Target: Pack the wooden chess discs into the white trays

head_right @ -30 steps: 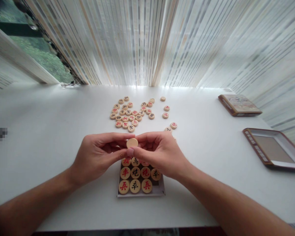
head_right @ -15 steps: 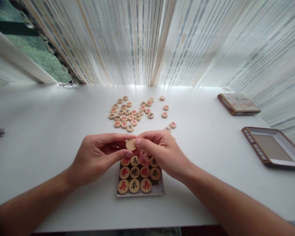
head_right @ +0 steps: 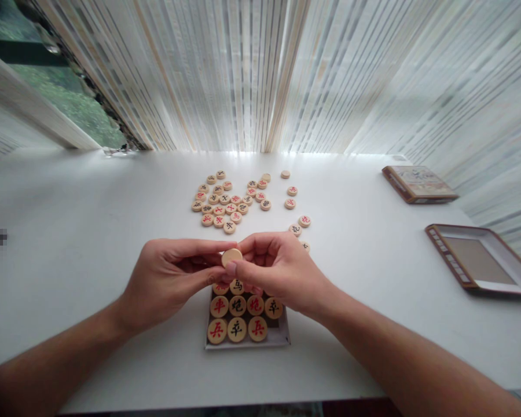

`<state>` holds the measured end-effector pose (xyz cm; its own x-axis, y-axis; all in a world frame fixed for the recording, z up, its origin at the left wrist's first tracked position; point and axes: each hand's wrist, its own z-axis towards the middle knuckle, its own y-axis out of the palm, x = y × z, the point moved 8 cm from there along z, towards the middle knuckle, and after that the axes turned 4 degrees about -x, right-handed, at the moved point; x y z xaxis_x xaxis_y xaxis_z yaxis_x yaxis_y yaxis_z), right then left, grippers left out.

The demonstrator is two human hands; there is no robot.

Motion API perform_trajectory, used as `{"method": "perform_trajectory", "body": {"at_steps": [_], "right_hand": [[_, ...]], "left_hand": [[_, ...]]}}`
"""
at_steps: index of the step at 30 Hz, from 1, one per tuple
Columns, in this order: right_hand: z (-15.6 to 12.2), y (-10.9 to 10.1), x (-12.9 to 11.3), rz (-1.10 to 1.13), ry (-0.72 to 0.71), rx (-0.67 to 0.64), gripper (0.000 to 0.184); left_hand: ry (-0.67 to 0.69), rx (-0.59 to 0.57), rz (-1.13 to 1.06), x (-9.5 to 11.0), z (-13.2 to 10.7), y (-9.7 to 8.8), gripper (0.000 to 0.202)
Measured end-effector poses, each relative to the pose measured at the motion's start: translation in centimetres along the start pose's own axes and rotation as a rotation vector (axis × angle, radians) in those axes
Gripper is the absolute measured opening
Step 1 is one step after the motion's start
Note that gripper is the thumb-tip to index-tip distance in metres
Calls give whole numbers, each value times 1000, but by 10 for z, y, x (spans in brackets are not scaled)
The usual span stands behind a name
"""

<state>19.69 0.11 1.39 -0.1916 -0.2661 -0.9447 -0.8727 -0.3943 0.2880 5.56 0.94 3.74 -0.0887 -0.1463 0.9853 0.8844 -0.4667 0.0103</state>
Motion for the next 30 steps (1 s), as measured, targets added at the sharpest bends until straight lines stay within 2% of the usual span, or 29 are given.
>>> {"method": "perform_trajectory", "body": {"at_steps": [4, 9, 13, 18, 24, 30], "right_hand": [[0, 0, 1, 1, 8, 25, 36], [0, 0, -1, -14, -42, 17, 30], [-2, 1, -5, -47, -84, 4, 24], [-4, 2, -12, -151, -135, 0, 16], [-3, 0, -15, -219, -163, 4, 17], [-2, -2, -13, -165, -178, 3, 18]], "left_hand": [[66, -49, 75, 6, 0, 5, 32], [117, -89, 124, 11, 0, 9, 37], [85, -106, 57, 8, -1, 8, 43], [50, -56, -25, 3, 1, 1, 35], [-19, -22, -92, 2, 3, 1, 26], [-57, 6, -110, -4, 3, -2, 22]]}}
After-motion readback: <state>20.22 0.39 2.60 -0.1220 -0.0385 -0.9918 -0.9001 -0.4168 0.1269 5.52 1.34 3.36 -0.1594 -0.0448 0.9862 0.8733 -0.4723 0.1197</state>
